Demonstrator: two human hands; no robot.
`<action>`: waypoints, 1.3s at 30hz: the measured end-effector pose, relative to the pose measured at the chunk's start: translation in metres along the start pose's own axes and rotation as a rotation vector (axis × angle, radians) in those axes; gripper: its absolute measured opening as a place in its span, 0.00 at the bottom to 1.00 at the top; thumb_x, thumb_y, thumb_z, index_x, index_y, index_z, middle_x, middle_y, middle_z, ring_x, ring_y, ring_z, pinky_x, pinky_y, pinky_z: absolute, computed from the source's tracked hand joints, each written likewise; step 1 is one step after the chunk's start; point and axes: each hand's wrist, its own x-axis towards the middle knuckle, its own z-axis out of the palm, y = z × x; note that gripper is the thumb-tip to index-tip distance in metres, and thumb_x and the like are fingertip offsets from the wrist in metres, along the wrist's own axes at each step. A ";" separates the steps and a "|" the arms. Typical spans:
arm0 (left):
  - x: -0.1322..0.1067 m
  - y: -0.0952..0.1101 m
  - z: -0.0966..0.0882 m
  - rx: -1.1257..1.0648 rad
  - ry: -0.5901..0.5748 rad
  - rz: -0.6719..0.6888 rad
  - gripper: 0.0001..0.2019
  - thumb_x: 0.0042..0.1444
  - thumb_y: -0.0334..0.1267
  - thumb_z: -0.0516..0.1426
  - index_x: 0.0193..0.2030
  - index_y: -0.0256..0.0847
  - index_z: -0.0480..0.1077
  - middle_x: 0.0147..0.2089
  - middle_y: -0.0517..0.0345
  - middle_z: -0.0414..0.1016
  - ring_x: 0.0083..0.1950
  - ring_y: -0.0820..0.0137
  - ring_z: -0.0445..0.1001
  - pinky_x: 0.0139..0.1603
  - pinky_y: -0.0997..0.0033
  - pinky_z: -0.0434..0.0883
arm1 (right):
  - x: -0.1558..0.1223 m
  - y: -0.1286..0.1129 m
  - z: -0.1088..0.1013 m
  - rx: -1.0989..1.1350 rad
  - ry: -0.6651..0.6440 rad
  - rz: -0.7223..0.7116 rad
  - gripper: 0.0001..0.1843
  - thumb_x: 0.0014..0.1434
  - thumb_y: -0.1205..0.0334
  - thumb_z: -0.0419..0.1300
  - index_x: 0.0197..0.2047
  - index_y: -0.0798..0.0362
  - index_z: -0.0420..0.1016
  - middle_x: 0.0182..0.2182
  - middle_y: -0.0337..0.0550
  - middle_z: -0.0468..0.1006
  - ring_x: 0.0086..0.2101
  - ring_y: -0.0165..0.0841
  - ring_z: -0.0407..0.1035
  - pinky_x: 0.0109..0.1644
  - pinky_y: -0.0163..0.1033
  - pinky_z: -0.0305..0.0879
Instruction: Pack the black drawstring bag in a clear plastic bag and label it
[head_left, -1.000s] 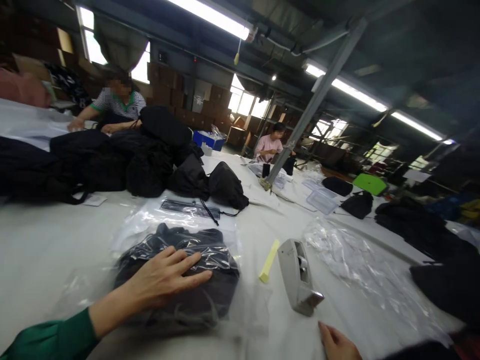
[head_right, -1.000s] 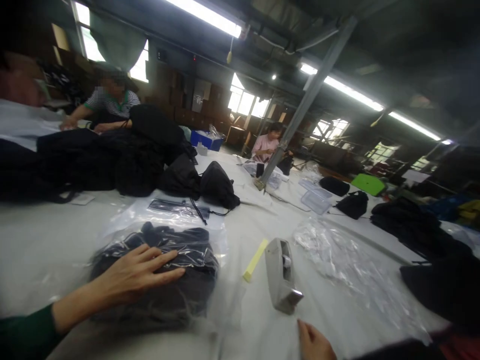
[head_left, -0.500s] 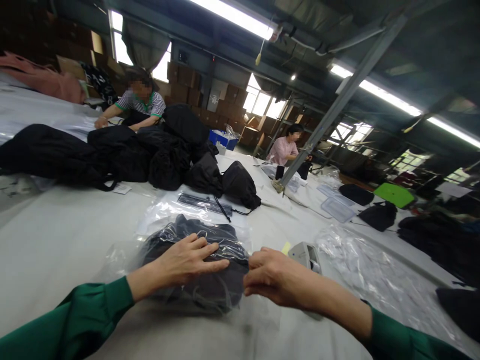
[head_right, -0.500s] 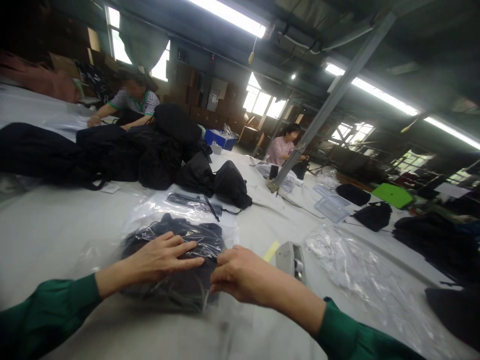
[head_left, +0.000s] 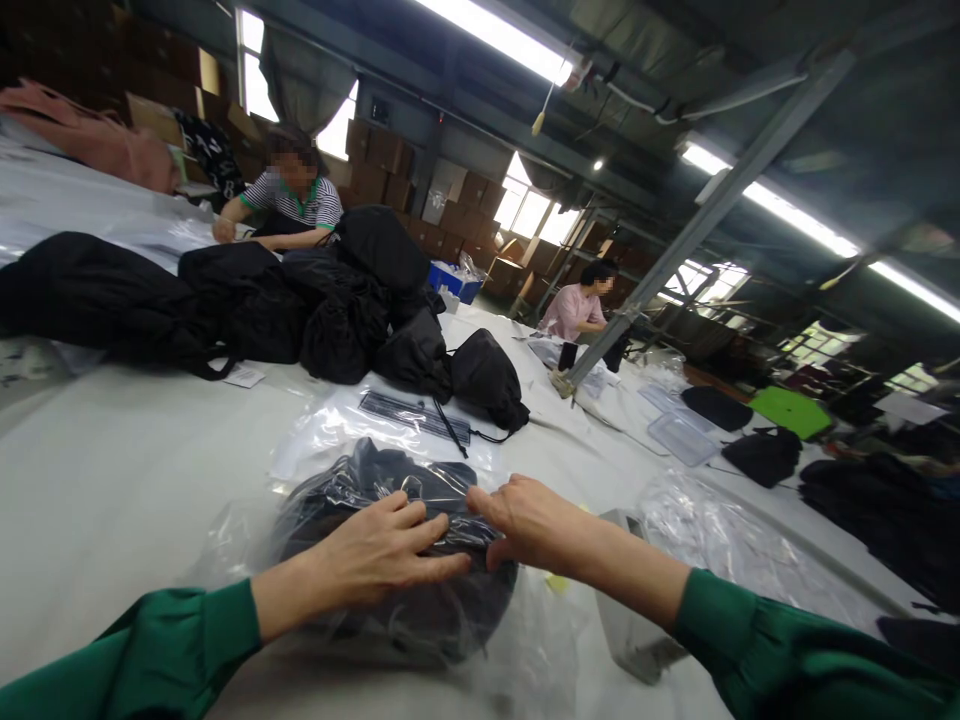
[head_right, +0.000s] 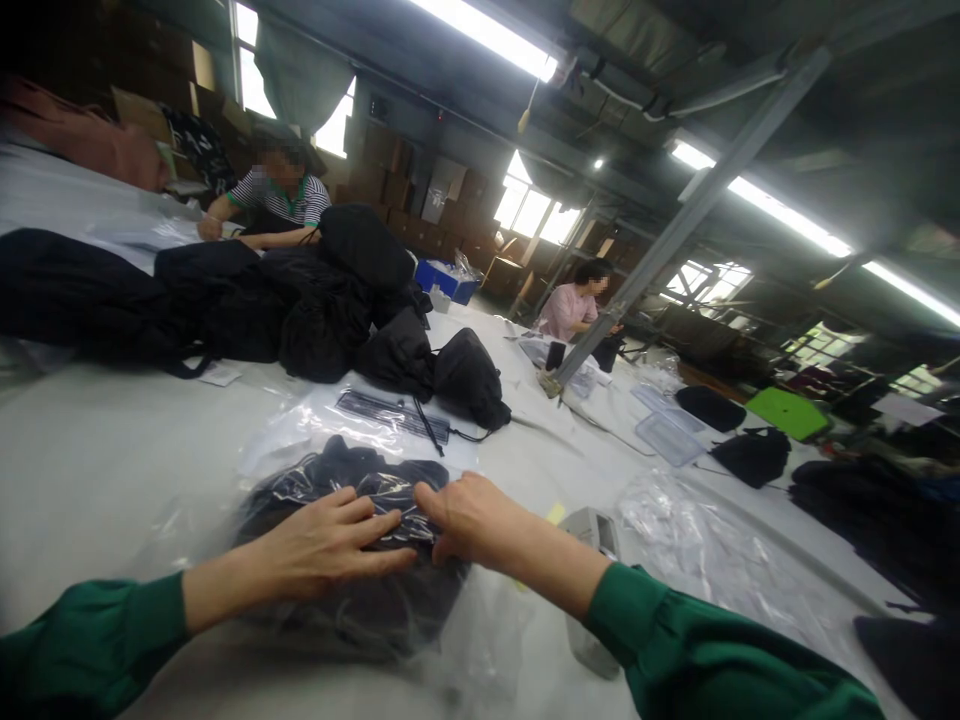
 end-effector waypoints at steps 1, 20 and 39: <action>0.000 0.000 0.001 -0.008 0.003 -0.002 0.25 0.63 0.38 0.53 0.66 0.53 0.55 0.56 0.52 0.68 0.40 0.63 0.67 0.42 0.60 0.59 | 0.002 0.007 0.002 0.113 -0.018 0.029 0.24 0.42 0.53 0.75 0.40 0.52 0.74 0.19 0.32 0.70 0.21 0.30 0.66 0.23 0.33 0.49; -0.011 -0.020 -0.010 -0.142 -0.092 -0.168 0.13 0.61 0.41 0.58 0.50 0.44 0.65 0.48 0.53 0.71 0.42 0.63 0.68 0.40 0.62 0.60 | -0.027 -0.029 0.097 0.358 0.564 0.047 0.23 0.63 0.61 0.57 0.60 0.54 0.65 0.54 0.56 0.75 0.53 0.45 0.70 0.55 0.53 0.68; -0.099 -0.035 -0.036 -0.621 0.048 -0.768 0.14 0.64 0.46 0.53 0.32 0.41 0.69 0.48 0.51 0.79 0.51 0.62 0.76 0.40 0.76 0.74 | -0.110 0.033 0.143 0.900 0.855 0.734 0.29 0.59 0.40 0.56 0.57 0.48 0.73 0.56 0.48 0.75 0.57 0.45 0.66 0.65 0.51 0.59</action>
